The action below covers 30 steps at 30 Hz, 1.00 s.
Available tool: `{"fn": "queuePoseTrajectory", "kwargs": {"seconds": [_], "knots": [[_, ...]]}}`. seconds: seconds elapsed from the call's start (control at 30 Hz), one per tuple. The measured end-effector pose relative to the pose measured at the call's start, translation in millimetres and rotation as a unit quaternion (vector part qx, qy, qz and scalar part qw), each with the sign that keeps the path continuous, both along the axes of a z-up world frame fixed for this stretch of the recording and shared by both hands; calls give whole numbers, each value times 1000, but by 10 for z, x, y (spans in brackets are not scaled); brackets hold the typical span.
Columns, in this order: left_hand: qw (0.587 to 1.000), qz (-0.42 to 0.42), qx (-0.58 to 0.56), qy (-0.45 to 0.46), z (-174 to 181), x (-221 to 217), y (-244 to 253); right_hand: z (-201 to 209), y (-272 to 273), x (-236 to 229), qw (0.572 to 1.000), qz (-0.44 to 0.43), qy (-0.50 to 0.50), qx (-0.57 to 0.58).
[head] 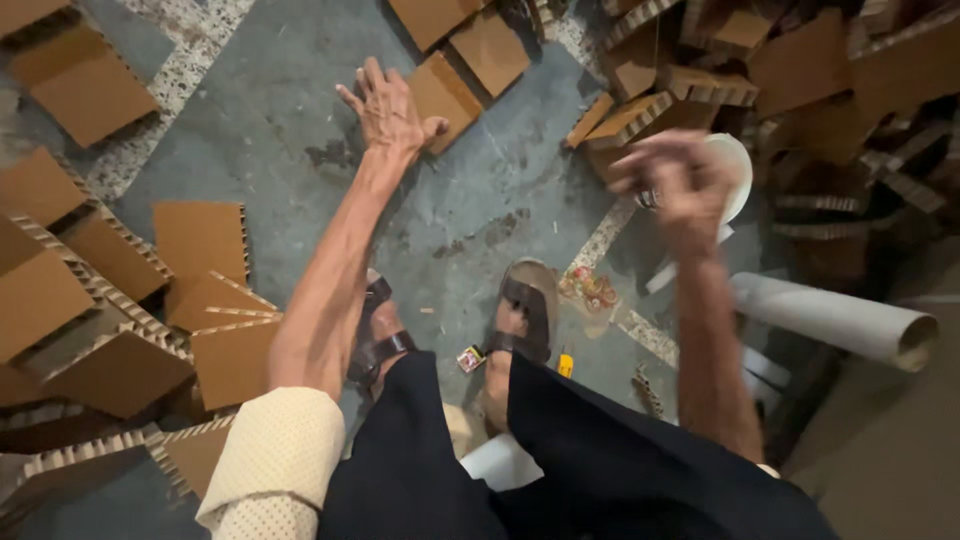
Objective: The person sits on the floor and assembles small cardboard pieces into a box-like structure using a thin string to tie them together. They then pick up a white cylindrical tool and apply a substance to the edges of the cardboard pieces.
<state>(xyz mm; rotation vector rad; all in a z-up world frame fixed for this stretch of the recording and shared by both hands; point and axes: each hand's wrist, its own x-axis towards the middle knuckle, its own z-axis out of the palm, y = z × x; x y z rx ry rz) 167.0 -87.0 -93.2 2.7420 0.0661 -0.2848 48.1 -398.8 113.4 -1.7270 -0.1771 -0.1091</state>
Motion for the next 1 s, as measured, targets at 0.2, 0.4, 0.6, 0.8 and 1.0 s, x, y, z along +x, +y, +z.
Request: {"fn": "queuePoseTrajectory", "kwargs": {"seconds": [0.2, 0.4, 0.6, 0.8, 1.0], "knots": [[959, -129, -223, -120, 381, -249, 167, -351, 788, -60, 946, 69, -45, -314], [931, -248, -211, -166, 1087, -1031, 395, -386, 947, 382, 655, 4, -373, -657], [942, -188, -222, -166, 954, -1454, 475, -868, 1069, -243, 876, 203, 65, -432], [944, -130, -271, -136, 423, -1794, 238, -1261, 1283, -896, 930, 56, 70, -356], [941, -41, -327, -81, 517, -1833, 120, -1594, 1293, -1082, 948, 41, 171, -265]]}}
